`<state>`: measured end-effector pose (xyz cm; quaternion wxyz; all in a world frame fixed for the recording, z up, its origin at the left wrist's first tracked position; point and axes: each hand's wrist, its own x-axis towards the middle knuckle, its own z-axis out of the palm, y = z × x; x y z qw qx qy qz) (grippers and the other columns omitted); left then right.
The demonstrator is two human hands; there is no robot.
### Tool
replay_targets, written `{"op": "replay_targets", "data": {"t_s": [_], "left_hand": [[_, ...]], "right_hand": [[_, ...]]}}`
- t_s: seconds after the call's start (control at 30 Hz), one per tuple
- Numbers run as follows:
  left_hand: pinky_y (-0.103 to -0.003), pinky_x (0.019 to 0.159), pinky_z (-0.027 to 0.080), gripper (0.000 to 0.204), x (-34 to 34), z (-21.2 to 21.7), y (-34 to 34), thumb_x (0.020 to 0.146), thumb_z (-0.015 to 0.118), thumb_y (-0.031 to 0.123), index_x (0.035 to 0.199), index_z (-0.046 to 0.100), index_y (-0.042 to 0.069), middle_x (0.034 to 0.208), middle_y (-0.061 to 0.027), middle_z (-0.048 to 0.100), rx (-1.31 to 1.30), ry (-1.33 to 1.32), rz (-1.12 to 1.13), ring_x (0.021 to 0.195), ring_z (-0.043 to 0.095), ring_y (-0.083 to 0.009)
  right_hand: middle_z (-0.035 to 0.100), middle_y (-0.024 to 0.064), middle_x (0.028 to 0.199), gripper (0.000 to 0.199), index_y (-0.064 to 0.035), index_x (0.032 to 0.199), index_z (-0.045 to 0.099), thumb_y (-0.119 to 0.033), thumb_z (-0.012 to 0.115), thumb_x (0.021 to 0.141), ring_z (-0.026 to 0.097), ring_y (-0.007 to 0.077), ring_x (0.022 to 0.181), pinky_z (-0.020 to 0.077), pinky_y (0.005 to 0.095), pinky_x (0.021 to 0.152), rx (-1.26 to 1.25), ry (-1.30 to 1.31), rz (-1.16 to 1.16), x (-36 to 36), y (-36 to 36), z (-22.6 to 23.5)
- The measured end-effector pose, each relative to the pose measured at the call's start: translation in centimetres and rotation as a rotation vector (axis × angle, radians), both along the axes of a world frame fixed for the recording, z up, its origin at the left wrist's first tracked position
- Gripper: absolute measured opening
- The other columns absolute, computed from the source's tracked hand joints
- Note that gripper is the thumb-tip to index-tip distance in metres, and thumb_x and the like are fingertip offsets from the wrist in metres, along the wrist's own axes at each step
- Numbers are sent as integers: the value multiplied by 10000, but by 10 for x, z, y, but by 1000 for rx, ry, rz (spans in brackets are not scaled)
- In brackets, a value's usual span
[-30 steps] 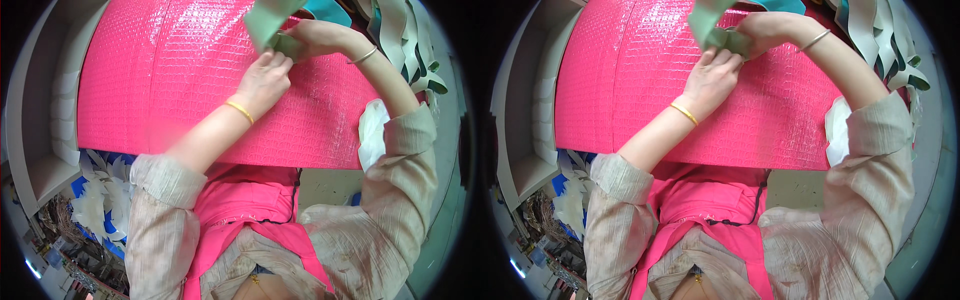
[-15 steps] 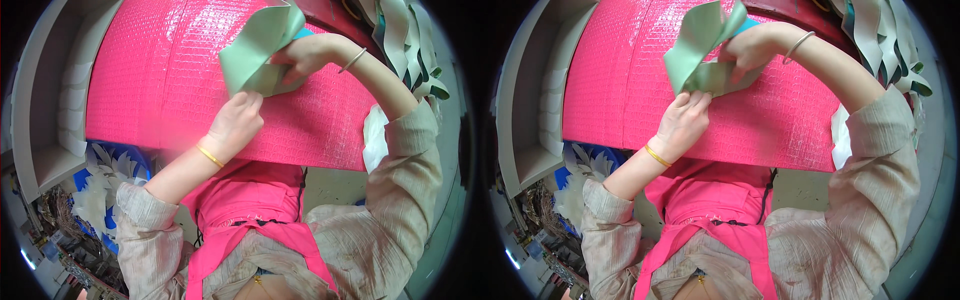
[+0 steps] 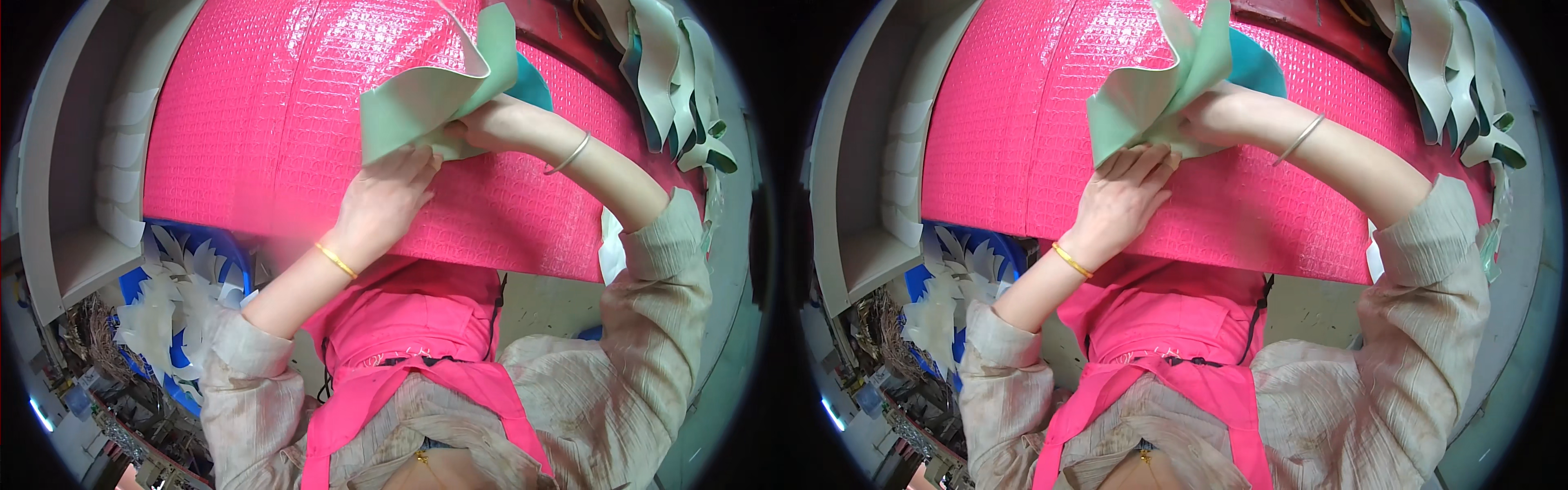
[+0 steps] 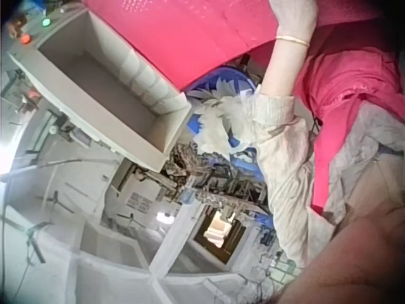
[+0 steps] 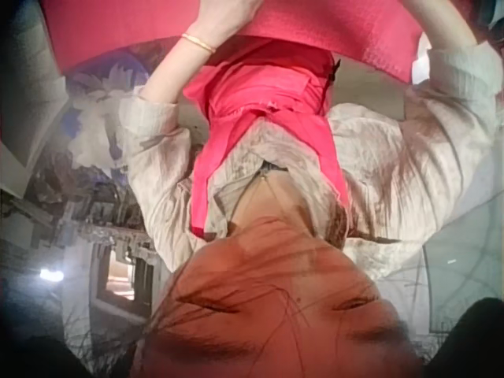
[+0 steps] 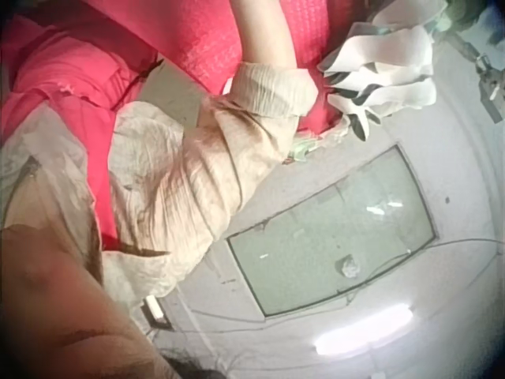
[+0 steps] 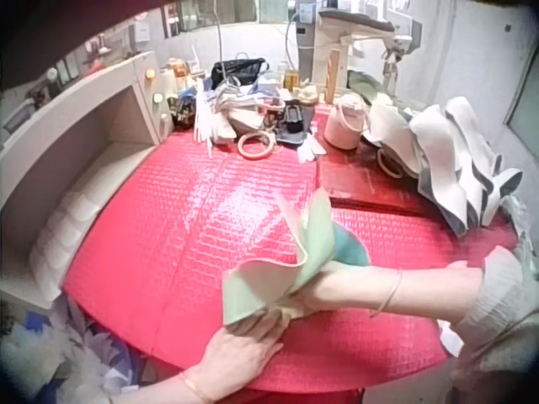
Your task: The person assembles shoe components by hand on a pink work surface. They insert a white insole into a light green shoe upper, press it into place, and then attach a white heel counter to the back of the shoe. The process is repeated for multiple shoes, with the person handling the parts one at a time.
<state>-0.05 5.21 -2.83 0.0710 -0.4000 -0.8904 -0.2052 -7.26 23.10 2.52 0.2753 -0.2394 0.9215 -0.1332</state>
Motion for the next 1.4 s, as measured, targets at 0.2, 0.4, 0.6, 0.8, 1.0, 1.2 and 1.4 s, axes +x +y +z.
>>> {"op": "replay_targets", "data": {"t_s": [0.2, 0.4, 0.6, 0.8, 1.0, 1.2, 1.4], "left_hand": [[-340, 880, 387, 420, 12, -11, 21, 746, 595, 173, 1141, 535, 44, 1092, -69, 505, -151, 142, 89, 1026, 469, -218], [-344, 874, 398, 399, 14, -7, 29, 750, 613, 173, 1125, 552, 51, 1107, -85, 519, -182, 123, 104, 1025, 484, -221], [-353, 854, 422, 410, 11, -18, 25, 739, 625, 148, 1126, 553, 38, 1068, -98, 527, 163, -75, 94, 1037, 499, -239], [-350, 846, 432, 403, 17, -13, 49, 746, 623, 160, 1130, 554, 57, 1096, -95, 515, -61, 131, 148, 1030, 501, -238], [-328, 870, 417, 403, 16, -12, 54, 745, 618, 166, 1106, 544, 1, 1088, -98, 510, -17, 21, 152, 1001, 491, -244], [-336, 906, 414, 451, 19, -16, 64, 728, 634, 159, 1137, 521, 3, 1130, -97, 510, -59, 83, 159, 1019, 486, -247], [-349, 892, 428, 458, 16, -16, 69, 756, 618, 185, 1159, 510, -4, 1104, -116, 509, -39, 91, 174, 1013, 489, -262]], "right_hand": [[628, 154, 955, 263, -57, 1011, 623, -161, 577, 775, 602, 268, 899, 469, 341, 783, -54, 159, 308, -17, 29, -25], [624, 147, 1006, 313, -64, 1067, 607, -203, 604, 786, 583, 269, 967, 451, 334, 839, 75, 144, 446, -19, 27, -15], [621, 125, 1032, 326, -76, 1099, 587, -206, 604, 800, 583, 258, 969, 448, 334, 849, 233, -180, 139, -28, 27, -14], [619, 119, 1014, 274, -99, 1083, 597, -173, 584, 819, 583, 236, 955, 452, 321, 834, 154, -35, 180, -13, 45, -4], [616, 107, 984, 288, -68, 1022, 602, -169, 649, 756, 580, 221, 955, 448, 319, 829, 57, 397, 421, -4, 59, -15], [614, 144, 959, 277, -40, 999, 600, -133, 652, 743, 591, 262, 912, 461, 340, 802, 74, 483, 383, -2, 53, -13], [618, 169, 890, 287, -31, 1011, 594, -89, 644, 735, 613, 294, 812, 491, 360, 723, 36, 363, 188, -1, 49, -18]]}}
